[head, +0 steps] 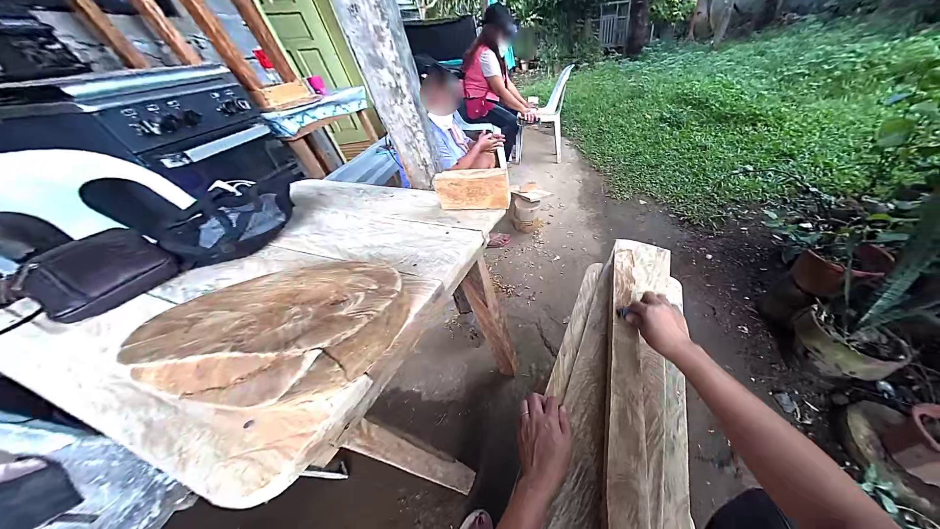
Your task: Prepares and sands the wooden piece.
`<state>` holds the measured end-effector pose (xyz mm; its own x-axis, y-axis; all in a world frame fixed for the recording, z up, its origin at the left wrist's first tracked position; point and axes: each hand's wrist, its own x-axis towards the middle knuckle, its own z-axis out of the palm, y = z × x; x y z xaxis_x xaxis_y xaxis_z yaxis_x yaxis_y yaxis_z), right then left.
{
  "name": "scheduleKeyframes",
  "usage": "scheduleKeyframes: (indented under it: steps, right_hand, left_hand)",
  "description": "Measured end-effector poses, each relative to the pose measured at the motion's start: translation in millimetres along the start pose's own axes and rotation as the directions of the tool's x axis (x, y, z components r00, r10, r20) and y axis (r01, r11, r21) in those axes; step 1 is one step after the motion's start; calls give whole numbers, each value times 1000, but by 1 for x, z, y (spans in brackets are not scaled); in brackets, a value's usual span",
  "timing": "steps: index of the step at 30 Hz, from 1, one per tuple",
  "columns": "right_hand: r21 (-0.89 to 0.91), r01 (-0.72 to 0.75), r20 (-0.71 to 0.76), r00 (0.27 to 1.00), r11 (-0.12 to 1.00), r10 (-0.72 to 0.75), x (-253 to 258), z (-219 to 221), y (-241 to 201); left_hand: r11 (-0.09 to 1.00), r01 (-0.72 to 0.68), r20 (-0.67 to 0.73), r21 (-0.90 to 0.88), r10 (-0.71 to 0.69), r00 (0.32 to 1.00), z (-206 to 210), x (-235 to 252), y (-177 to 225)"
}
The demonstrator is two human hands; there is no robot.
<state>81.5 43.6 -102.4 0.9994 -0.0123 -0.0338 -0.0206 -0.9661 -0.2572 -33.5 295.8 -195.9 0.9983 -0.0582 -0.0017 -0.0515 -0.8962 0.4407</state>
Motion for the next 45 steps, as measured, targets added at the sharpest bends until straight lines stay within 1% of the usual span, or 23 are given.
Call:
scheduleKeyframes:
  steps: [4, 6, 10, 13, 17, 20, 23, 28, 30, 34, 36, 41, 43, 45]
  right_hand:
    - [-27, -48, -14, 999, 998, 48, 62, -7, 7]
    - [-37, -69, -43, 997, 997, 67, 87, -8, 10]
    - [2, -90, -86, 992, 996, 90, 126, -12, 16]
    - [33, -77, -116, 990, 996, 80, 148, -14, 25]
    - [78, -140, -121, 981, 987, 149, 163, -13, 24]
    - [98, -191, -104, 974, 977, 201, 167, -8, 25]
    - [60, -171, -85, 981, 983, 176, 160, -8, 26]
    - [-21, -75, -17, 997, 997, 75, 121, -7, 20]
    - [-40, -15, 3, 1000, 999, 15, 92, -1, 18]
    - [-20, 111, 5, 994, 994, -111, 15, 10, 6]
    - [-11, 175, -10, 984, 984, -175, -25, 18, 0]
    - [51, 282, -76, 958, 958, -278, -126, 32, -21]
    - [77, 353, -129, 931, 932, -342, -160, 39, -25]
    - [98, 438, -202, 888, 894, -413, -191, 45, -28]
  left_hand:
    - [998, -57, -84, -26, 55, 995, 4, 0, -6]
    - [997, -63, -92, -41, 59, 994, 5, 0, -7]
    - [996, -80, -126, -43, 74, 989, 5, 0, -6]
    - [994, -93, -157, -52, 83, 984, 8, 1, -6]
    - [994, -101, -198, -41, 91, 976, 9, 5, -4]
    - [995, -85, -173, -50, 75, 982, 7, 4, 0]
    - [995, -85, -154, -60, 75, 985, 6, 5, 2]
    - [995, -82, -168, -52, 72, 983, 10, 6, -2]
    - [996, -72, -151, -49, 64, 986, 12, 7, -2]
    - [997, -70, -113, -36, 66, 991, 10, 10, -1]
    - [998, -49, -63, -36, 47, 997, 7, 10, 0]
    - [997, -57, -24, -42, 56, 998, 4, 12, -1]
    - [997, -73, -8, -34, 73, 997, 2, 12, -2]
    - [997, -78, 7, -25, 78, 997, 0, 11, -3]
